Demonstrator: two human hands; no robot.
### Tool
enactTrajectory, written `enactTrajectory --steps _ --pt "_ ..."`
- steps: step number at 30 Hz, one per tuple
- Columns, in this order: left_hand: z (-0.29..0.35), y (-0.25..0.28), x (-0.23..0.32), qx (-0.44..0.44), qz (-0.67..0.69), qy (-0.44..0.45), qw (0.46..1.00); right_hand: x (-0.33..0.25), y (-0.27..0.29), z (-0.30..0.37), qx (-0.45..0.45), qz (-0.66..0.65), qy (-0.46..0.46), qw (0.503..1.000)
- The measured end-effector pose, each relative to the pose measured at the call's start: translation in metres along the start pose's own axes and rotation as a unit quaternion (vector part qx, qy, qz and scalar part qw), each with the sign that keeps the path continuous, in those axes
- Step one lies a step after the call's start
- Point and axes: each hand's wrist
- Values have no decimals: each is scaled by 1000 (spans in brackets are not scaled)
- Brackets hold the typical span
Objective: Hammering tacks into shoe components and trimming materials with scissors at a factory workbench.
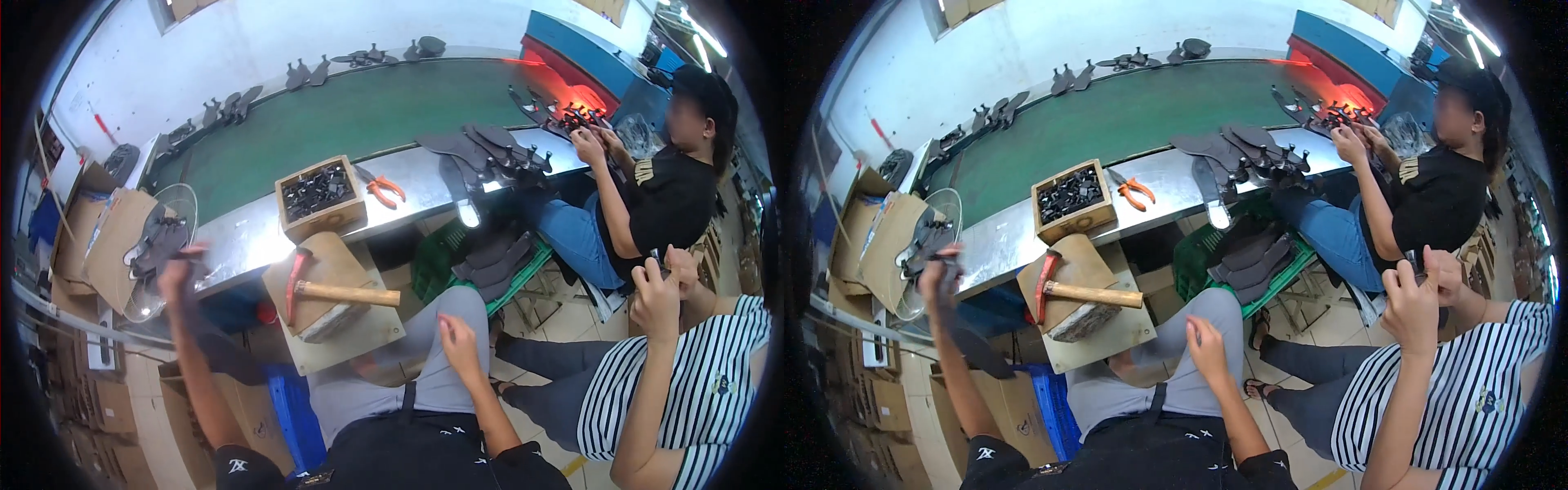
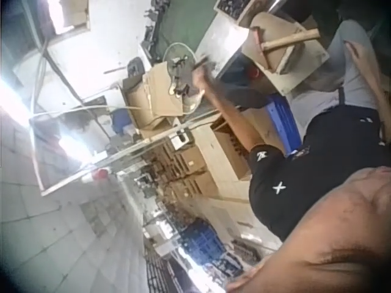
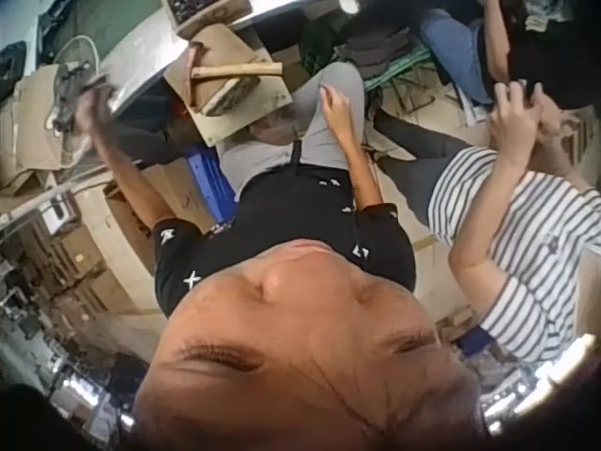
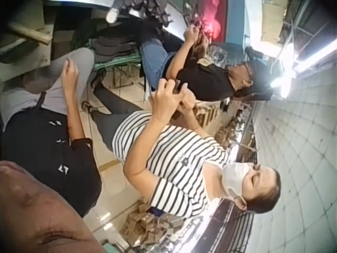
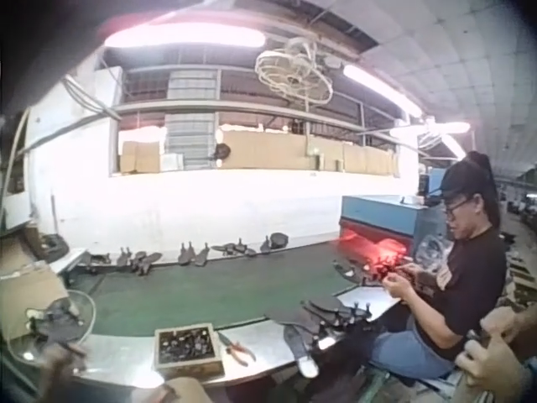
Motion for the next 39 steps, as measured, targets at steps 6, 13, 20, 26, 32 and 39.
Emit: enactTrajectory --steps 6,13,20,26,32,39 --pt "49 -162 94 -361 142 95 917 -75 39 -134 71 -11 148 986" --pt "92 -190 113 -335 180 194 904 -46 -54 -298 -36 345 165 923" --pt "114 -176 141 -321 204 189 905 -26 -31 -348 -281 16 -139 949" --pt "129 -176 112 -315 329 242 857 -102 29 -164 -388 -346 22 854" --pt "125 -188 97 -362 405 255 800 -153 70 -50 -442 -354 -37 823" --pt "120 -194 95 -374 398 267 794 -157 90 -40 -489 -58 96 865"
Point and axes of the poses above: each hand's wrist, its own z-axis away from the middle knuckle, its own y-axis out of the back of the hand, x = y × z, and after that the axes turned 10 degrees about -x, right-handed
